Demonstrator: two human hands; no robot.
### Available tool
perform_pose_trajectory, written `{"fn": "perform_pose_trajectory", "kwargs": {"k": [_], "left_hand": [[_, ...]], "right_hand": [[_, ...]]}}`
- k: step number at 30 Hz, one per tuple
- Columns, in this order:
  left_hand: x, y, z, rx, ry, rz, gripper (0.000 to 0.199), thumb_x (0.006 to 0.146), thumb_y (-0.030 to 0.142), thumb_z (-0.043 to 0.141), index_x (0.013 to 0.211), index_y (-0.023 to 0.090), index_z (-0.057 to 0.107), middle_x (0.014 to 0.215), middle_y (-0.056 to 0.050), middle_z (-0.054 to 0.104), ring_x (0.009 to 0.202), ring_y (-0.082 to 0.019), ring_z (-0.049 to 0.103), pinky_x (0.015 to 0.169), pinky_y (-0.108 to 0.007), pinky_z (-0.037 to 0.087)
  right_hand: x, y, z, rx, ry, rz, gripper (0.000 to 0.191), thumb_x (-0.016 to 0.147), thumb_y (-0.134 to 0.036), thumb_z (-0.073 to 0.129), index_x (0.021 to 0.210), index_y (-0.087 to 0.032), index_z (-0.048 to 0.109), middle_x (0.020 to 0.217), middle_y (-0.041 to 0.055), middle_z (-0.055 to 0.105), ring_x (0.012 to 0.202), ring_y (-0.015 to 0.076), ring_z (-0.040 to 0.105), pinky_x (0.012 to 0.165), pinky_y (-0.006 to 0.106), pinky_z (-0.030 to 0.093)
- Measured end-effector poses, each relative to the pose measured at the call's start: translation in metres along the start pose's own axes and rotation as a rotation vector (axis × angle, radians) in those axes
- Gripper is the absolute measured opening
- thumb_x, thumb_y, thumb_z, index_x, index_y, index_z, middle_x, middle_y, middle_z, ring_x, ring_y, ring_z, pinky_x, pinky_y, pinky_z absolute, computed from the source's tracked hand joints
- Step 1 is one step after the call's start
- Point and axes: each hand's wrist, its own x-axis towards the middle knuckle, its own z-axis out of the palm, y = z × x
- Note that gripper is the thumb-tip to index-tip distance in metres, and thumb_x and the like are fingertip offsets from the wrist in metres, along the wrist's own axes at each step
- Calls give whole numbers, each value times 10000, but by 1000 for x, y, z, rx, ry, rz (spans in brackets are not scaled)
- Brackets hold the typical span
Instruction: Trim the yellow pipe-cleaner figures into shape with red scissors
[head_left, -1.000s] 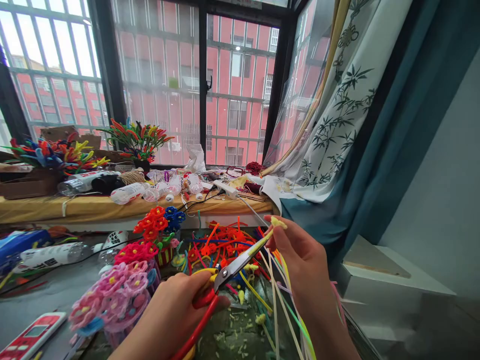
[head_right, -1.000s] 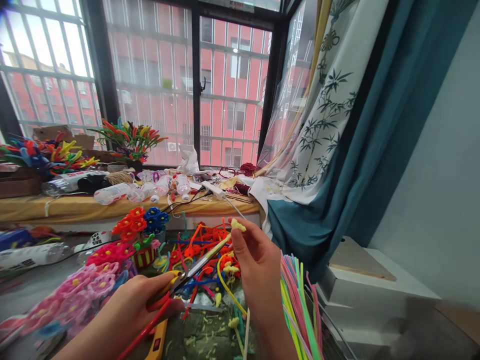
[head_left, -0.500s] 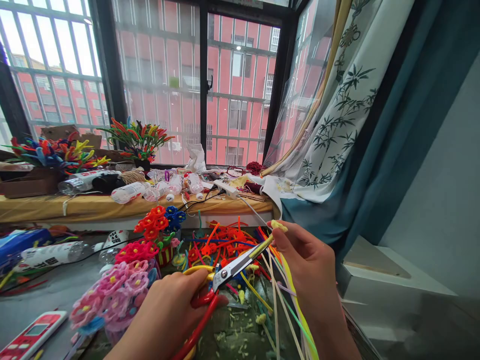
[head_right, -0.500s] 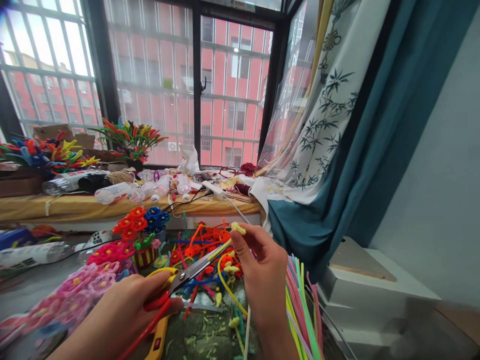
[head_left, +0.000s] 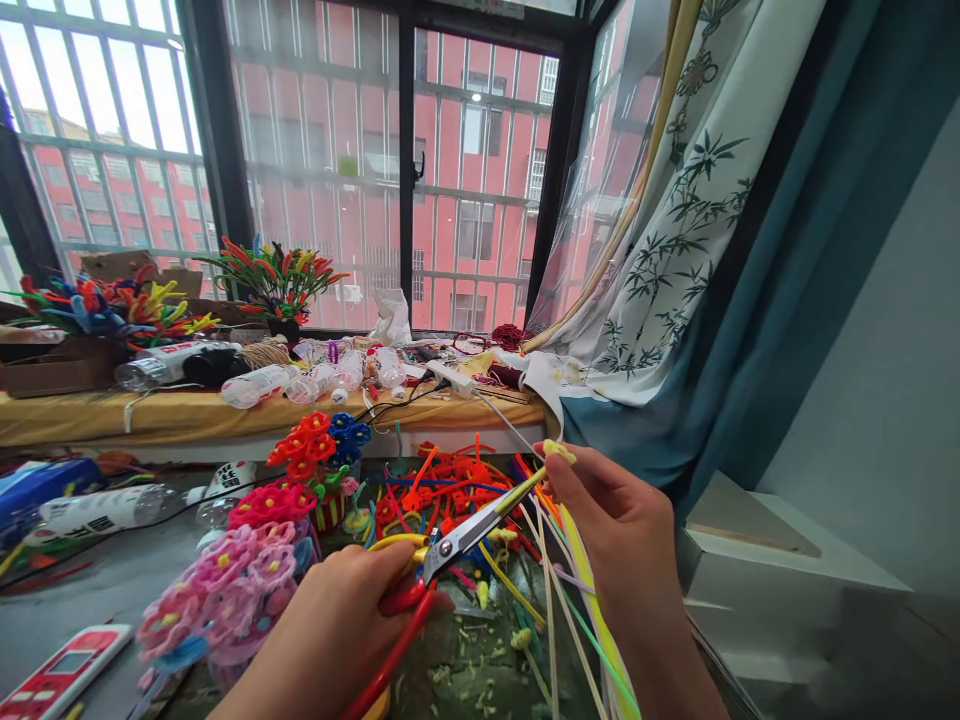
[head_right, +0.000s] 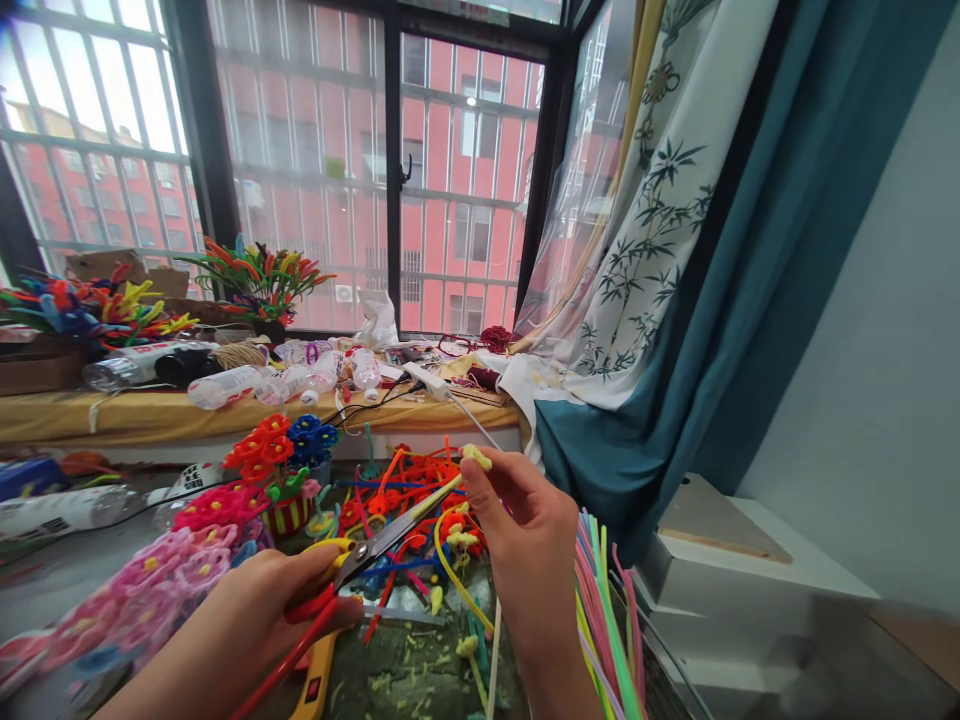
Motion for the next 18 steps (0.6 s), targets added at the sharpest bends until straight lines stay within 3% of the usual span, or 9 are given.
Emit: {"fn": "perform_pose_trajectory", "kwargs": {"k": [10, 18], "left_hand": [[4, -11, 7, -45, 32, 37, 329, 831, 442, 535, 607, 233, 417, 532, 47, 458, 542, -138, 422, 511, -234, 219], [5, -16, 0, -2, 87, -11, 297, 824, 428, 517, 609, 233, 451, 596, 12, 562, 560, -160, 501, 529, -250, 260]], "right_hand": [[-1, -2, 0, 56, 15, 75, 280, 716, -446, 809, 875, -216, 810, 720, 24, 747, 626, 169, 655, 565, 256, 522], [2, 0, -1, 66, 48, 103, 266, 680, -444, 836, 791, -207, 790, 651, 1, 708, 588, 133, 609, 549, 220, 497]]}}
